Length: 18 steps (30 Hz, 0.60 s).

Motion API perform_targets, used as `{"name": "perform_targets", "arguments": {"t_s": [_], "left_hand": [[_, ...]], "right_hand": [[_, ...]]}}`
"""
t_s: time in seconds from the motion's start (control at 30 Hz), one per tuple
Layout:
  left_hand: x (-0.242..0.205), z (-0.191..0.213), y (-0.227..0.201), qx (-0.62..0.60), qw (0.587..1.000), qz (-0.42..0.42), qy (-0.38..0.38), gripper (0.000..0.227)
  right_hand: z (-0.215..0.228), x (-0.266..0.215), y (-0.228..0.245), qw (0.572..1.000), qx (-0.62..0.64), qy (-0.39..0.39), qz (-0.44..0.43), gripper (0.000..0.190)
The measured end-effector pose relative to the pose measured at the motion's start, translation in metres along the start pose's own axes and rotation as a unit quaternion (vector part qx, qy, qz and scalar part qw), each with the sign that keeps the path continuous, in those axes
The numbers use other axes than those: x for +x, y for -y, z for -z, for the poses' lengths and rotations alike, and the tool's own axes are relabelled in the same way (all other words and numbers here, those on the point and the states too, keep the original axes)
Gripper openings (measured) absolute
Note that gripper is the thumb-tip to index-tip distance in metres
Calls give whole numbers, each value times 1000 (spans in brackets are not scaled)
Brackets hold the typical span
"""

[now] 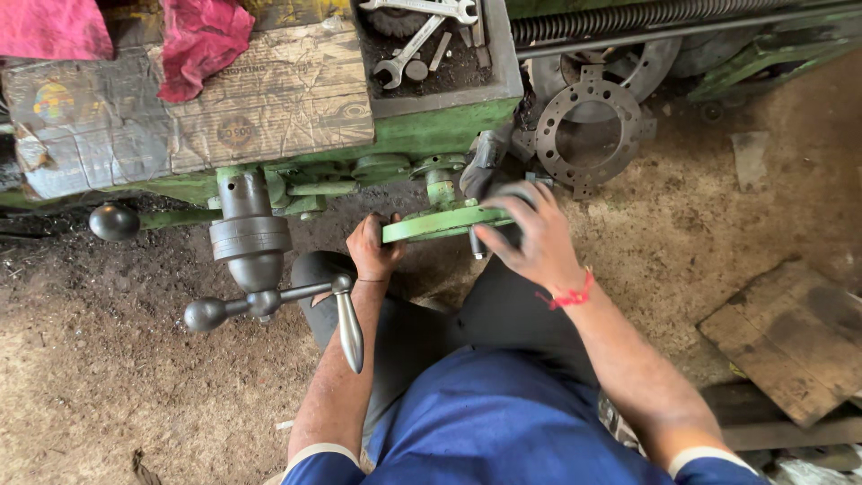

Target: The person turns a handwheel and operates a lever on a large industrial lathe machine to control its movement and settings.

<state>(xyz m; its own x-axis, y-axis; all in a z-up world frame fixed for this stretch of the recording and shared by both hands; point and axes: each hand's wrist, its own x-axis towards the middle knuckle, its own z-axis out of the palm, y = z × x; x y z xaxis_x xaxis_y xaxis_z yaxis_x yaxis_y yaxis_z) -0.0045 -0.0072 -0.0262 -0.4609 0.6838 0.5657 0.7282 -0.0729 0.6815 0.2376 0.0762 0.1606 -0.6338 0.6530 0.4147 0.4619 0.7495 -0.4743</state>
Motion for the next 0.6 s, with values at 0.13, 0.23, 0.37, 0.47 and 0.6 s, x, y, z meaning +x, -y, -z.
{"name": "perform_targets", "arguments": {"t_s": [0.13,0.23,0.37,0.47,0.6], "left_hand": [[1,3,1,-4,1000,5,1,27],[-1,2,4,-5,1000,5,4,27],[-3,-2,9,-10,1000,-8,-6,26],[-9,-3,16,-16,1000,0,5,30],[-9,-1,21,-13,1000,-2,25,32]], "right_hand": [[-14,51,5,990,5,104,96,45],[-31,68,16,973,9,218,71,50],[-48,78,28,940,-44,338,31,51],[-58,80,30,938,-39,341,48,47],[-62,88,34,922,-70,378,49,48]]}}
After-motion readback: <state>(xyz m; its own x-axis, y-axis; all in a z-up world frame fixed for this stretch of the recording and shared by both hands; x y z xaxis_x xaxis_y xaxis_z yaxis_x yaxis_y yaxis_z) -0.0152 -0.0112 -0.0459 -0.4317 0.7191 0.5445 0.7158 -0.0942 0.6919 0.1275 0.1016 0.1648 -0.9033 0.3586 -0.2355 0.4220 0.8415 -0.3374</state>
